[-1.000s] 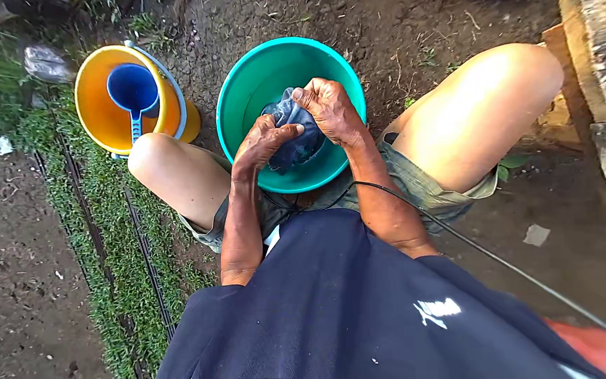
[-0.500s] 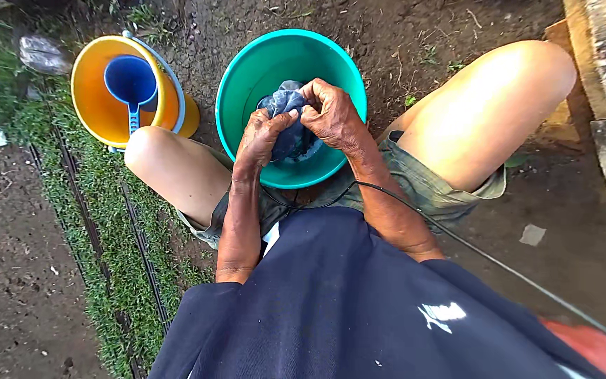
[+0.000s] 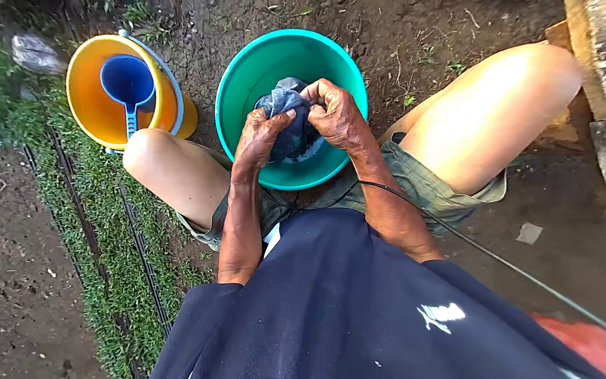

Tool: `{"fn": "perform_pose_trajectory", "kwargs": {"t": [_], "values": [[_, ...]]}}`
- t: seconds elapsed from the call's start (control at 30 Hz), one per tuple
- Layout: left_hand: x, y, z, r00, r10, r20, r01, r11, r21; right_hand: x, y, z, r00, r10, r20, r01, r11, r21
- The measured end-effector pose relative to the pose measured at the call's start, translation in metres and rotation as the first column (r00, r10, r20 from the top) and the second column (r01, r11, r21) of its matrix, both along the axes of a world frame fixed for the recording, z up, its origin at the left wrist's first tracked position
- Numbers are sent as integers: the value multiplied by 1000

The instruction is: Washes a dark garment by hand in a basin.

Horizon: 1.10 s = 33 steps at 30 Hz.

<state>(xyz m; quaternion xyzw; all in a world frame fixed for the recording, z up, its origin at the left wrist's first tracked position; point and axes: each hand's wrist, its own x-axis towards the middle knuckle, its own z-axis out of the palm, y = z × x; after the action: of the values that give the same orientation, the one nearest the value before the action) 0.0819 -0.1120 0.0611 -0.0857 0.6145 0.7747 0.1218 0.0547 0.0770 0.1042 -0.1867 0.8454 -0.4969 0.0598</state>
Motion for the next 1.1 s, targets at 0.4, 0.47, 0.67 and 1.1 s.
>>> {"fn": "perform_pose_trajectory", "kwargs": {"t": [0.4, 0.47, 0.67, 1.1], "values": [[-5, -26, 11, 999, 28, 36, -31, 998, 64, -26, 6, -65, 927, 202, 316, -153, 973, -174], [-6, -28, 6, 999, 42, 16, -42, 998, 44, -30, 8, -65, 931, 185, 313, -124, 971, -205], [-15, -26, -8, 997, 78, -22, -80, 990, -120, -35, 8, -61, 942, 133, 309, -15, 935, -355], [-7, -23, -2, 985, -148, 88, 130, 975, 180, -37, 4, -62, 944, 104, 313, 5, 944, -329]]}}
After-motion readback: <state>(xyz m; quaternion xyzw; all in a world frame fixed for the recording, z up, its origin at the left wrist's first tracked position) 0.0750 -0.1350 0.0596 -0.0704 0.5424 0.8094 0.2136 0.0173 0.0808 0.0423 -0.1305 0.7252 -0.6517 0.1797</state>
